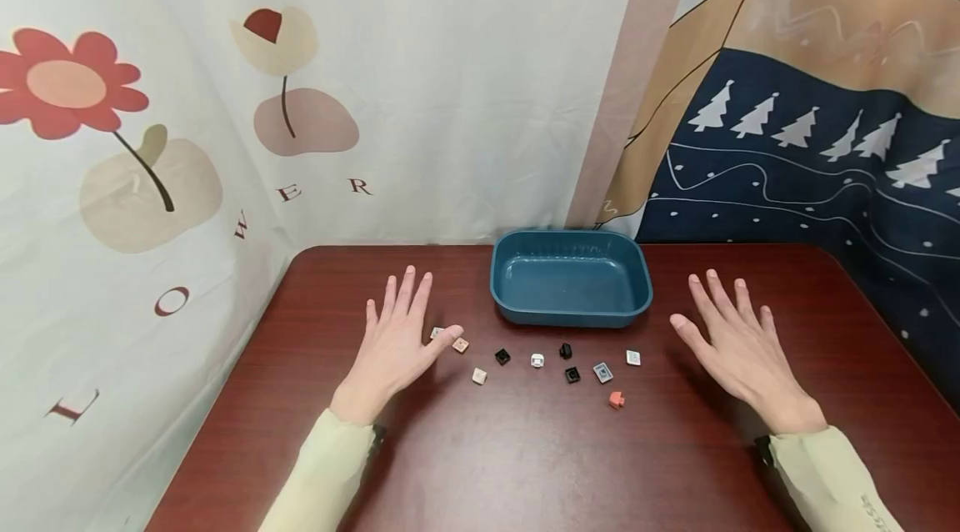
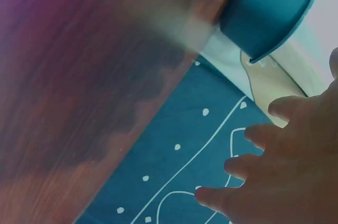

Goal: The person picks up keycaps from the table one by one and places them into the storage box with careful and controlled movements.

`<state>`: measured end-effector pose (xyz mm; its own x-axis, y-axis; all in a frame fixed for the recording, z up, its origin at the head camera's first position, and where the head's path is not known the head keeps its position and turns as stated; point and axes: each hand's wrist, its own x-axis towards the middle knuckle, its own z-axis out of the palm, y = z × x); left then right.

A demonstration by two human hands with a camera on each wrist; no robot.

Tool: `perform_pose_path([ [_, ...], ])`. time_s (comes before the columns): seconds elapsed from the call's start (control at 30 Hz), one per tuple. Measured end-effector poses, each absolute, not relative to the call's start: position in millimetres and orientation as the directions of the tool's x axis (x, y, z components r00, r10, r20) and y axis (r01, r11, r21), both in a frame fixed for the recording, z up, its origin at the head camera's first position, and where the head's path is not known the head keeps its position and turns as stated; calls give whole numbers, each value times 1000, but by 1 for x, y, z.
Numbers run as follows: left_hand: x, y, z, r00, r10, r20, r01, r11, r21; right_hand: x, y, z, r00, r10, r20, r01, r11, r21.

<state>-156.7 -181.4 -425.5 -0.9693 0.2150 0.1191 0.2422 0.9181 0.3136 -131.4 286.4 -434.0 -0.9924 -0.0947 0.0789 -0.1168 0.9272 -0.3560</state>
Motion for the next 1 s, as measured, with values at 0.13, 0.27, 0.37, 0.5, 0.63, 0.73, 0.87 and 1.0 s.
perform_pose_path([
  [0.13,-159,-168,-425,-963,231,139,266,899,349,-135,278,-430,-993,-91,77,-114,913,-391],
  [0.27,-161,-155,-424,-960,244,137,278,882,381,-142,269,-427,-994,-98,53,-112,899,-423],
  [0.37,-165,-145,-423,-957,253,144,290,870,399,-148,263,-427,-994,-104,26,-105,890,-443],
  [0.5,-173,-132,-424,-956,260,138,294,859,419,-154,257,-428,-994,-110,0,-97,878,-469],
  [0.63,-181,-123,-426,-960,256,110,278,861,425,-160,252,-430,-993,-113,-19,-89,870,-486],
  [0.73,-186,-117,-428,-962,256,94,271,856,440,-163,249,-431,-993,-111,-33,-80,864,-497],
  [0.87,-193,-109,-430,-965,254,62,254,856,450,-166,246,-432,-993,-106,-51,-65,857,-511],
  [1.0,-199,-102,-433,-966,254,39,244,861,446,-168,243,-434,-993,-103,-65,-56,859,-509],
])
